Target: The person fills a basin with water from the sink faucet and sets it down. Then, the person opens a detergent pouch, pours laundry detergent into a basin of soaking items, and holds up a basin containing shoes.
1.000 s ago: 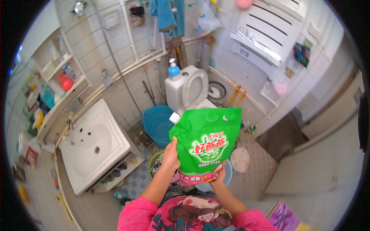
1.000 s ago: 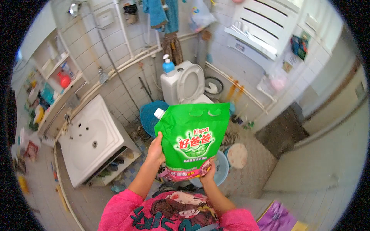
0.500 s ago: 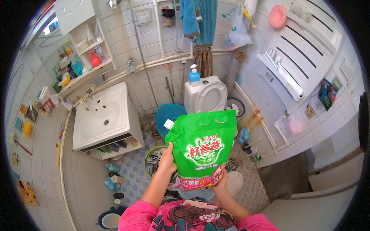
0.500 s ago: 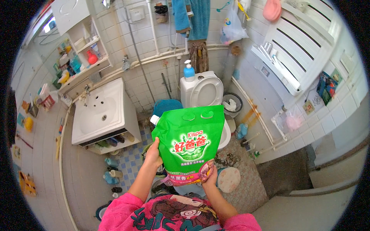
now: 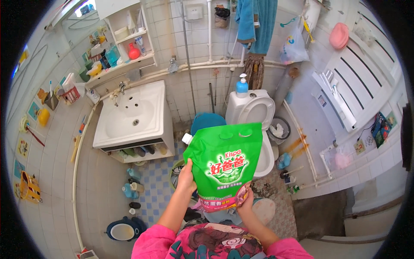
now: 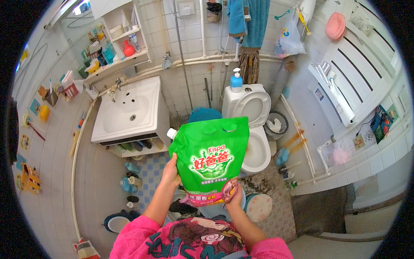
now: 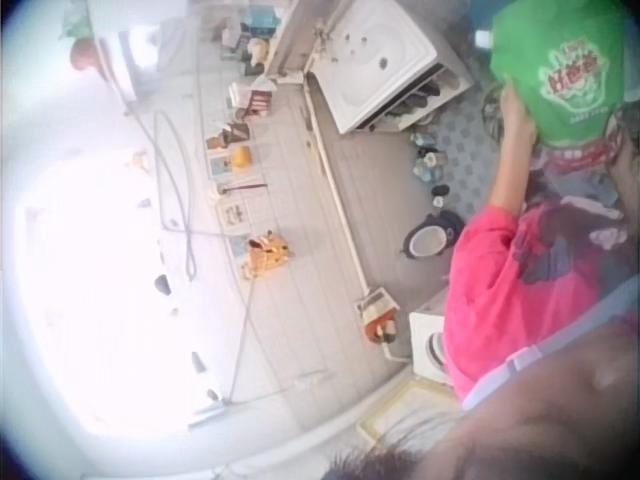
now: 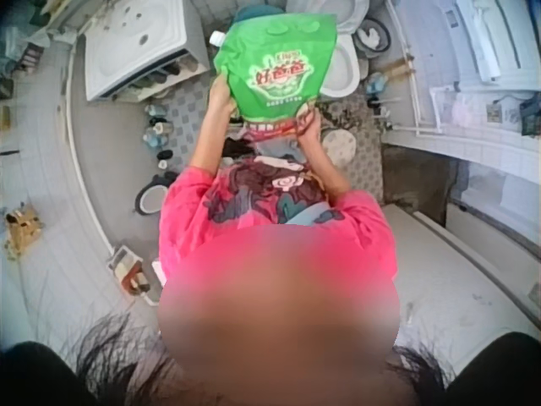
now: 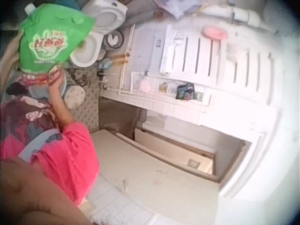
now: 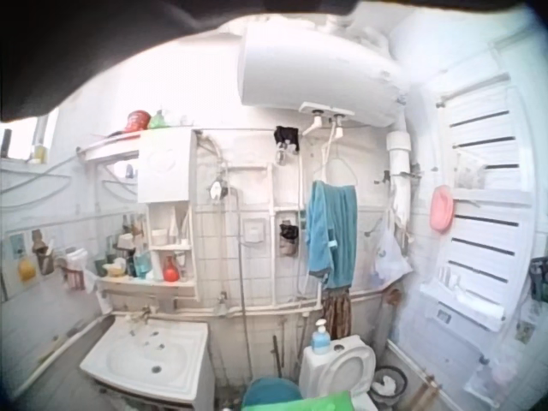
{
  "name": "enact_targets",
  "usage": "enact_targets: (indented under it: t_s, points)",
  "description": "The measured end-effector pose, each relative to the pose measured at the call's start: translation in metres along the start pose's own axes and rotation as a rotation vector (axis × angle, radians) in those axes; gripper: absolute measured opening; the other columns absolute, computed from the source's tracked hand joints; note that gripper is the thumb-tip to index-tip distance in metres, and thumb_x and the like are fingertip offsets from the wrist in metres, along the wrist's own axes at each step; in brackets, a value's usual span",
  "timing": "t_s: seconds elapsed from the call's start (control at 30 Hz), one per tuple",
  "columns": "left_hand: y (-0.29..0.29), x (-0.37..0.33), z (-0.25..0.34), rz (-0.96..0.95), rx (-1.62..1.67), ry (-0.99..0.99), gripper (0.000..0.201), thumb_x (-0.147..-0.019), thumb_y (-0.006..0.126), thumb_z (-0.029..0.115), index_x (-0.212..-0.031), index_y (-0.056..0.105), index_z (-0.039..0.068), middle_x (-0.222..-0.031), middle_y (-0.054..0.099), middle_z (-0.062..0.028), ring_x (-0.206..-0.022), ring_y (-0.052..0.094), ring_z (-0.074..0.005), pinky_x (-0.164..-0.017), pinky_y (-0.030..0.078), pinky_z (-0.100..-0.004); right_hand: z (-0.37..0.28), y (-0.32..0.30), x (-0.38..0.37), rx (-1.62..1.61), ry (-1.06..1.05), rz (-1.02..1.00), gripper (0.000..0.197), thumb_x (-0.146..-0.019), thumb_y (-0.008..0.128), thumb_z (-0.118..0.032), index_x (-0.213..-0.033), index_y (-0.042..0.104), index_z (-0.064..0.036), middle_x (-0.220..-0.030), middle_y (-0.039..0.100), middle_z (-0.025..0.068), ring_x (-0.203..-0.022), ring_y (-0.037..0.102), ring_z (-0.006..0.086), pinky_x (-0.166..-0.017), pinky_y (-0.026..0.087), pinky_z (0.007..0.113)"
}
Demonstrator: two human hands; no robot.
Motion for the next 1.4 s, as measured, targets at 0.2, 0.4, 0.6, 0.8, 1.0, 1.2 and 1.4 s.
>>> enact_targets:
  t_s: [0.2,0.4,0.6,0.8,1.0,1.2,1.4]
  points:
    - [-0.029,0.007,0.028,-0.018,0.017,-0.002,0.042,-0.091,0.032,0.031,-0.118,0.037,0.000,-0.114,0.046,-0.0153,-0.101,0.049,-0.0263,-0.083,0.043,-0.0407,0.026,0.039,0.019,0.046,0.050,-0.055,0.039,-0.085,0.035,-0.039,-0.109,0.049,-0.0115,-0.107,0.053,0.0053,-0.097,0.052,0.0225,-0.081,0.044,0.036]
    - [-0.051,0.012,0.057,-0.022,0.042,0.016,0.041,-0.091,0.032,0.031,-0.117,0.038,0.000,-0.114,0.047,-0.0150,-0.100,0.050,-0.0260,-0.083,0.043,-0.0405,0.054,0.046,0.016,0.085,0.068,-0.080,0.040,-0.086,0.033,-0.038,-0.112,0.046,-0.0111,-0.111,0.051,0.0056,-0.101,0.049,0.0230,-0.086,0.040,0.037]
    - [-0.062,0.018,0.073,0.032,0.135,0.020,0.040,-0.091,0.035,0.031,-0.113,0.042,-0.002,-0.110,0.050,-0.0134,-0.095,0.052,-0.0241,-0.080,0.044,-0.0380,0.060,0.059,0.014,0.103,0.119,-0.082,0.040,-0.086,0.033,-0.037,-0.113,0.046,-0.0107,-0.114,0.050,0.0059,-0.104,0.048,0.0230,-0.088,0.038,0.037]
    - [-0.064,0.021,0.065,0.054,0.193,0.107,0.040,-0.091,0.033,0.031,-0.112,0.042,-0.002,-0.108,0.051,-0.0136,-0.095,0.052,-0.0238,-0.080,0.044,-0.0373,0.037,0.079,0.011,0.223,0.150,-0.125,0.042,-0.086,0.033,-0.040,-0.113,0.046,-0.0109,-0.112,0.050,0.0056,-0.102,0.049,0.0225,-0.084,0.042,0.036]
    - [-0.061,0.029,0.048,0.140,0.249,0.238,0.042,-0.092,0.031,0.031,-0.118,0.037,-0.001,-0.115,0.047,-0.0152,-0.099,0.050,-0.0266,-0.083,0.043,-0.0401,0.014,0.070,-0.024,0.305,0.368,-0.203,0.039,-0.087,0.033,-0.039,-0.112,0.046,-0.0123,-0.105,0.052,0.0050,-0.091,0.053,0.0208,-0.071,0.048,0.034]
    - [-0.051,0.051,0.013,0.344,0.344,0.395,0.044,-0.092,0.029,0.032,-0.119,0.035,-0.002,-0.116,0.045,-0.0165,-0.102,0.049,-0.0266,-0.084,0.043,-0.0396,-0.019,0.094,-0.049,0.533,0.511,-0.284,0.041,-0.089,0.030,-0.039,-0.113,0.044,-0.0091,-0.108,0.052,0.0067,-0.095,0.053,0.0206,-0.078,0.046,0.034]
    - [-0.041,0.070,-0.025,0.503,0.459,0.532,0.043,-0.093,0.026,0.031,-0.120,0.033,-0.001,-0.118,0.044,-0.0159,-0.103,0.048,-0.0270,-0.085,0.042,-0.0405,-0.029,0.091,-0.082,0.646,0.719,-0.320,0.043,-0.088,0.031,-0.041,-0.114,0.045,-0.0085,-0.107,0.053,0.0054,-0.093,0.054,0.0184,-0.074,0.048,0.030]
Point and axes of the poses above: each hand's wrist, its own x-axis away from the middle knuckle, its own y-axis out of the palm, z = x × y, the point moved 4 cm from there along -x, towards the middle knuckle
